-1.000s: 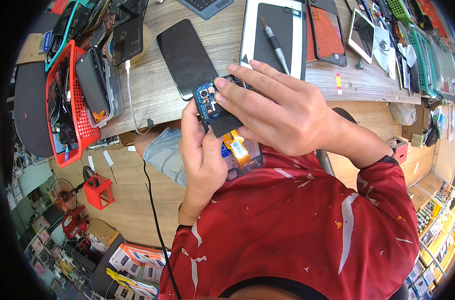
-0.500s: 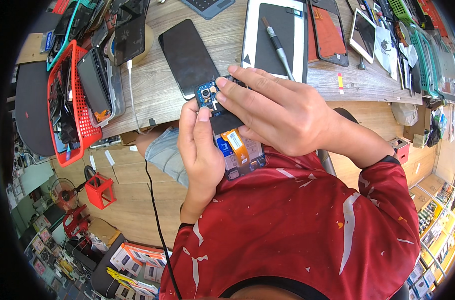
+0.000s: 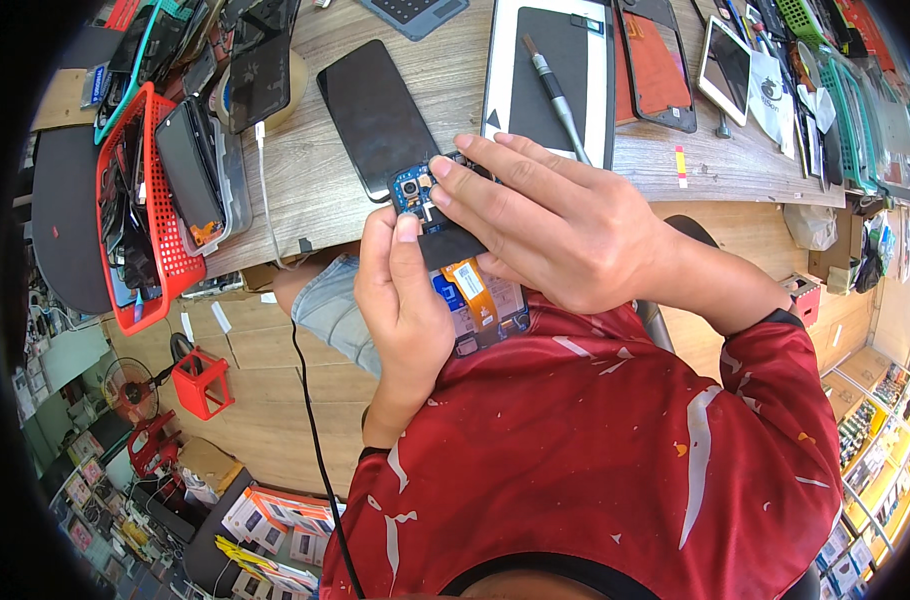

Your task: The person disassembles a smartphone, removes the back cover, and manipulates internal components including the battery and camera module. They handle multiple phones and parts on a cluttered workbench, then reassemble one device by reconnecting internal connectors and replacing the back cover.

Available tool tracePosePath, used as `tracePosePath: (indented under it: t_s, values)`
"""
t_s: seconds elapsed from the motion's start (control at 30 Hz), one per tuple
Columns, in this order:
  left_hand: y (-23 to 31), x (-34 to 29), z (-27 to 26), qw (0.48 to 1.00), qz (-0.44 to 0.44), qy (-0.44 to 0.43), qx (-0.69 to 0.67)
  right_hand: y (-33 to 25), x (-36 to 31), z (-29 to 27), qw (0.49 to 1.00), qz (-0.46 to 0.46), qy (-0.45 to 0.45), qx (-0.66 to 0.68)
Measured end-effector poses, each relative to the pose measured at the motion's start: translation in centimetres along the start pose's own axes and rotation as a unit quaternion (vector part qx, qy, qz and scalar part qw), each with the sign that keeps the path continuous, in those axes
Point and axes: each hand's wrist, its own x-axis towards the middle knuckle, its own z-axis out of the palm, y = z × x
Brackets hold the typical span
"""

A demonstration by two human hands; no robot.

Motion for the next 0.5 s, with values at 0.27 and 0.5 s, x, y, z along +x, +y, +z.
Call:
tracePosePath:
  t_s: [0.27,0.5]
  values:
    - [0.29,-0.28,-0.74,0.999,-0.033,-0.021,0.003,0.37,0.38,-0.04,0.999,0.011,0.022,0.021]
    - [0.49,-0.32,-0.64,0.999,-0.017,0.020,-0.035,0.23,0.61,-0.38,0.980,0.083,0.083,0.162]
